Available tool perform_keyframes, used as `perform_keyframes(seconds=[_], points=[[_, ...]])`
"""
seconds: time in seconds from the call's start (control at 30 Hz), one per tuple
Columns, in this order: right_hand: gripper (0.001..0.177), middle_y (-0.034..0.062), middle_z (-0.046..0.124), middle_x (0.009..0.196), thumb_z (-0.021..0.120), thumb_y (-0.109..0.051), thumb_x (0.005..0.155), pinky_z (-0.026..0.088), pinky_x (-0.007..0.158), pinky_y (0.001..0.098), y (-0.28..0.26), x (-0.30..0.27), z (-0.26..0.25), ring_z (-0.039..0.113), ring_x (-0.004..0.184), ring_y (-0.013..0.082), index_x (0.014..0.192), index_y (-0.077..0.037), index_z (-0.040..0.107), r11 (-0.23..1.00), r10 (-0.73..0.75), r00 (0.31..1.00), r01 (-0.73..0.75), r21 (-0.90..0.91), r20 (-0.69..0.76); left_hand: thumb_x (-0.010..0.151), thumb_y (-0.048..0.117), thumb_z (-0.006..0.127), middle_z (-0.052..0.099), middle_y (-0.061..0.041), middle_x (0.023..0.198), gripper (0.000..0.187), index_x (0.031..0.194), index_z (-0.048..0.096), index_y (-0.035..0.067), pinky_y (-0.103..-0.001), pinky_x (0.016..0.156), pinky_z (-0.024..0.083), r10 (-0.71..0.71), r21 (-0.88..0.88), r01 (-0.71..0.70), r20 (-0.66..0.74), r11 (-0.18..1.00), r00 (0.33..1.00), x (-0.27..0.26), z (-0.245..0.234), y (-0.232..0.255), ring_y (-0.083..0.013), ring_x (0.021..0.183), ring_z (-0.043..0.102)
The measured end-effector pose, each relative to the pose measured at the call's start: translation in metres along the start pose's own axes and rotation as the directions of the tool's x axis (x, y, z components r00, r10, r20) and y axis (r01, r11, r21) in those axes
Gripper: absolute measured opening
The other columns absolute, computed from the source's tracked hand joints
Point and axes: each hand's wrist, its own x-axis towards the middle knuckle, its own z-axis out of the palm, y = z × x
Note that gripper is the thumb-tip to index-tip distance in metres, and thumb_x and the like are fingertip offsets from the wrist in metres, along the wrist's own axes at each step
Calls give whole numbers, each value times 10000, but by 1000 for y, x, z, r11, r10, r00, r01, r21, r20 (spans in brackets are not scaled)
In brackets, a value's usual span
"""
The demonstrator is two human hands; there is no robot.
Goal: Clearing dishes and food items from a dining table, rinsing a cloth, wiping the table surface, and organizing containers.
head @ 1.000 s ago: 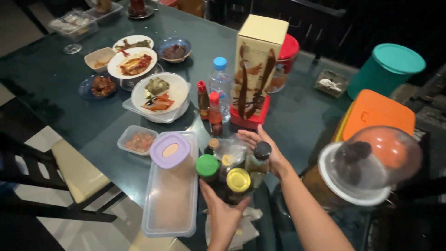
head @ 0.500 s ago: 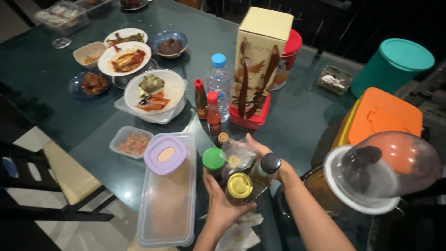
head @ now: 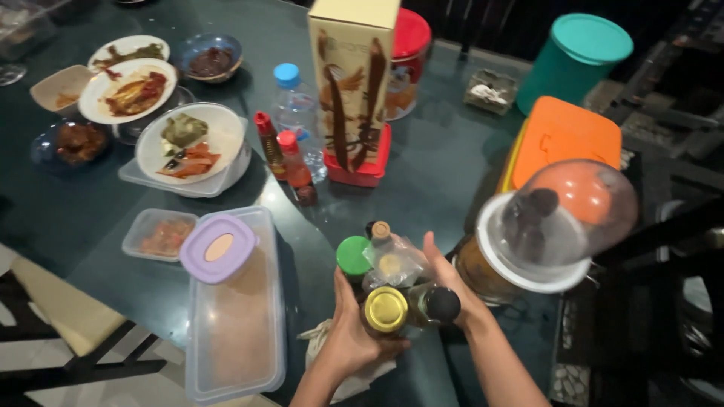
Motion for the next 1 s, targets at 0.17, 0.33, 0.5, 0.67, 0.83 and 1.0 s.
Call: perform_keyframes(seconds=[0.17,0.33,0.5,0.67,0.83,1.0], points=[[1007,191,587,1503,275,-702,809,407,1144,453,16,-28,-14,554,1365,341,1580,-80,462,988,-20,992,39,151,-127,515,332,1003,74,-125,1689,1680,1569,-286,110,-343,1200,350,-31,18,30,87,999,996,-12,16,6,-248,1550,276],[1081,152,484,1604,242,-776,787,342,1172,486,38,-63,-41,462,1445,328,1593,-76,414,933,-84,993,107,344,-81,479,238,992,436,-138,1514,1498,1551,-43,79,-349,1097,491,265,-200,-241,106,950,958,-24,50,0,-255,1362,569],[1080,284,506,1551,124,-709,831,287,1156,559,17,-125,-9,442,1400,466,1582,-2,443,874,153,869,103,474,-471,1050,400,451,315,-28,1686,674,1601,64,445,-462,1054,536,114,-808,419,503,414,857,-46,82,33,-292,1453,458],[961,255,599,1481,503,-806,918,443,1079,565,95,-132,-124,608,1322,436,1506,-46,485,821,-326,945,282,496,2,966,123,544,-5,-245,1689,876,1573,-62,-56,-397,1254,46,394,13,-413,272,911,878,-38,141,-47,-340,1591,42],[1003,167,542,1574,342,-813,860,402,1113,598,76,-151,-120,564,1382,419,1533,-82,478,904,-210,947,283,321,-244,1016,292,597,-211,-198,1701,1009,1573,-194,8,-407,1253,10,299,-57,-305,431,951,852,-46,132,-11,-312,1601,-140],[1068,82,480,1666,183,-810,798,364,1145,634,58,-169,-111,520,1442,404,1559,-118,470,965,-115,865,214,151,-489,897,200,687,-242,-124,1706,1142,1582,-219,85,-350,1284,59,90,34,-138,600,990,795,-38,108,3,-221,1610,-142]])
